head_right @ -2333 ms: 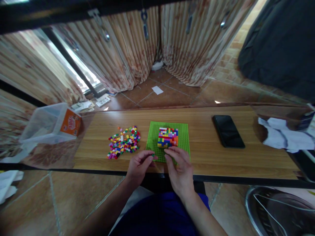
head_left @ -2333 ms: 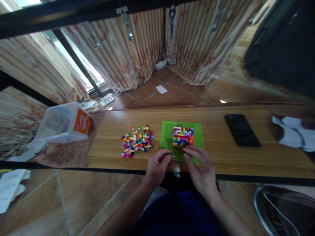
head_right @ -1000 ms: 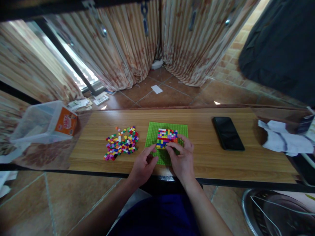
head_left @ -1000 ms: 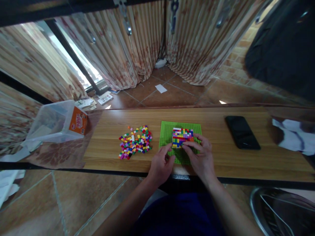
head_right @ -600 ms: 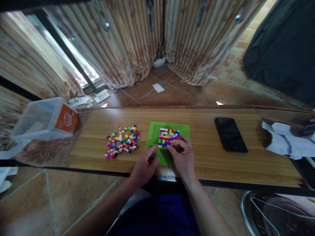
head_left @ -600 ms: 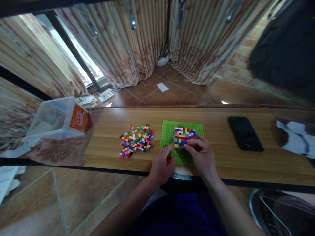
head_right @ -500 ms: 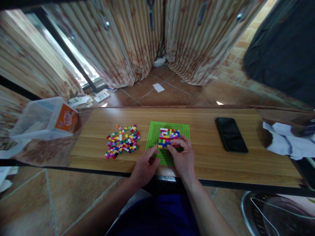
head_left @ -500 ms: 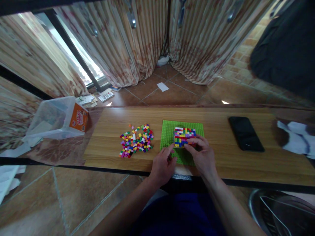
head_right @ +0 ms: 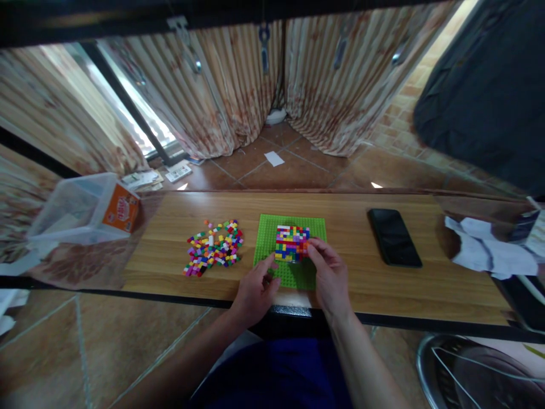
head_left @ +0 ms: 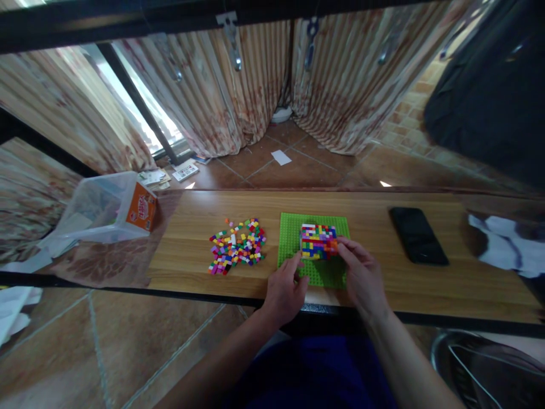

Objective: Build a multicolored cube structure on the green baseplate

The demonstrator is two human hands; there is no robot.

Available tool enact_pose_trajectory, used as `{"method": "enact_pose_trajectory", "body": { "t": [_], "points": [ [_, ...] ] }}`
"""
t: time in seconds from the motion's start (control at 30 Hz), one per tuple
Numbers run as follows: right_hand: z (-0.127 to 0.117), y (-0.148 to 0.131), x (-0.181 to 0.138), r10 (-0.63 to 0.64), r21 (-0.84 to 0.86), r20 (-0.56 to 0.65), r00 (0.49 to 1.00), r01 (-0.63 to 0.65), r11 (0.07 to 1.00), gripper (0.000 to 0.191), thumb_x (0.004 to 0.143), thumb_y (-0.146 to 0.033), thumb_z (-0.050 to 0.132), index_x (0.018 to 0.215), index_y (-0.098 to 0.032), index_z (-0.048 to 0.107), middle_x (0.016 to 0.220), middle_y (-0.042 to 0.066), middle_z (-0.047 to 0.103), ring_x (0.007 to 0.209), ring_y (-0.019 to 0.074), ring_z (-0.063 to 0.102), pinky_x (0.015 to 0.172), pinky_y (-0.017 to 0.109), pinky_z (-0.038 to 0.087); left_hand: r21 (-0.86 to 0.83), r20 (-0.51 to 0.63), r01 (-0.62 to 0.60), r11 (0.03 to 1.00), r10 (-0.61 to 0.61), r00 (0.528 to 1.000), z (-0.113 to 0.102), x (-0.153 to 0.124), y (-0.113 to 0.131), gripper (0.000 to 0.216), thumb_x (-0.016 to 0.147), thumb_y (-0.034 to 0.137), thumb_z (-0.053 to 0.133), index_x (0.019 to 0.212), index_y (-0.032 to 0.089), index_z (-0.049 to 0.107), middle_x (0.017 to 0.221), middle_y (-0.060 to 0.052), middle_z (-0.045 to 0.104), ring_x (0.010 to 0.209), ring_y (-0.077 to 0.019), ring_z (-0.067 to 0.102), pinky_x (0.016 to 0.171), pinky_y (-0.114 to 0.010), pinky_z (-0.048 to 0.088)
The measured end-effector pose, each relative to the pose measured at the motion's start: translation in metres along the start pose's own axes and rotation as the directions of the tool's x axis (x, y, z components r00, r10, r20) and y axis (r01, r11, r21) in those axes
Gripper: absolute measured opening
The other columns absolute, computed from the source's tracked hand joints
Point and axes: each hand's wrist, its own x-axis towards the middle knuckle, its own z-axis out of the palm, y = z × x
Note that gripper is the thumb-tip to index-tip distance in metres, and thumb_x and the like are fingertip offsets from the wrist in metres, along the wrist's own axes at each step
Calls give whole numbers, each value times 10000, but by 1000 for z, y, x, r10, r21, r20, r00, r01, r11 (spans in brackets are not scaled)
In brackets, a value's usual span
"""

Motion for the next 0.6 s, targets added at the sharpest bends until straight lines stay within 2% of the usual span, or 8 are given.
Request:
{"method": "enact_pose_trajectory", "body": {
  "t": [0.13,0.27,0.33,0.37,0.43,0.47,0.53,0.6],
  "points": [
    [-6,3,1,-23,-48,-36,999,22,999,265,757,-404,744,942,-214,742,979,57,737,932,199,666,900,424,512,-37,11,-18,999,18,1000,8,0,3,571,844,179,561,1404,193,453,1179,-81,661,822,-162,630,832,-358,540],
    [-11,6,-2,-73,-120,-44,996,67,991,289,789,-400,722,998,-202,730,1018,70,727,959,211,664,919,443,504,-130,-46,-18,991,12,999,4,-1,2,487,855,157,541,1341,182,516,1151,-80,671,785,-147,627,784,-326,550],
    [-14,0,-6,-183,-274,-66,981,159,948,278,810,-399,703,1000,-197,727,1051,87,712,992,231,654,925,466,498,-155,-87,-24,988,11,996,-4,-6,-1,436,864,151,536,1298,180,550,1112,-76,681,785,-144,628,775,-314,548],
    [-14,-4,-9,-276,-389,-62,959,231,892,261,818,-391,696,990,-196,729,1082,97,700,1029,245,641,932,473,492,-153,-110,-27,988,10,994,-9,-9,-3,408,867,149,536,1272,181,568,1087,-73,685,798,-146,632,781,-310,546],
    [-11,-15,-19,-453,-569,18,891,381,728,218,835,-361,685,977,-202,730,1109,106,686,1068,259,624,953,475,480,-136,-161,-26,990,4,987,-21,-17,-9,346,879,148,532,1215,184,602,1035,-66,687,845,-153,642,804,-305,540],
    [-7,-21,-25,-503,-585,83,860,451,674,193,856,-339,666,984,-209,727,1077,98,693,1042,249,633,948,460,486,-129,-192,-17,992,-8,981,-28,-21,-12,313,890,155,526,1188,185,616,1013,-63,685,862,-154,645,806,-300,537],
    [8,-27,-38,-515,-547,266,815,567,615,148,893,-305,625,985,-242,722,987,63,711,944,216,659,888,406,518,-117,-261,20,993,-50,964,-40,-28,-20,267,912,179,517,1154,185,629,989,-61,678,855,-147,646,783,-284,534],
    [30,-24,-49,-458,-477,452,765,641,601,154,914,-281,595,1011,-261,713,985,49,718,920,201,668,862,379,534,-92,-326,66,994,-93,941,-51,-33,-27,244,920,200,523,1138,184,632,975,-55,673,808,-134,638,756,-274,531]
  ]
}}
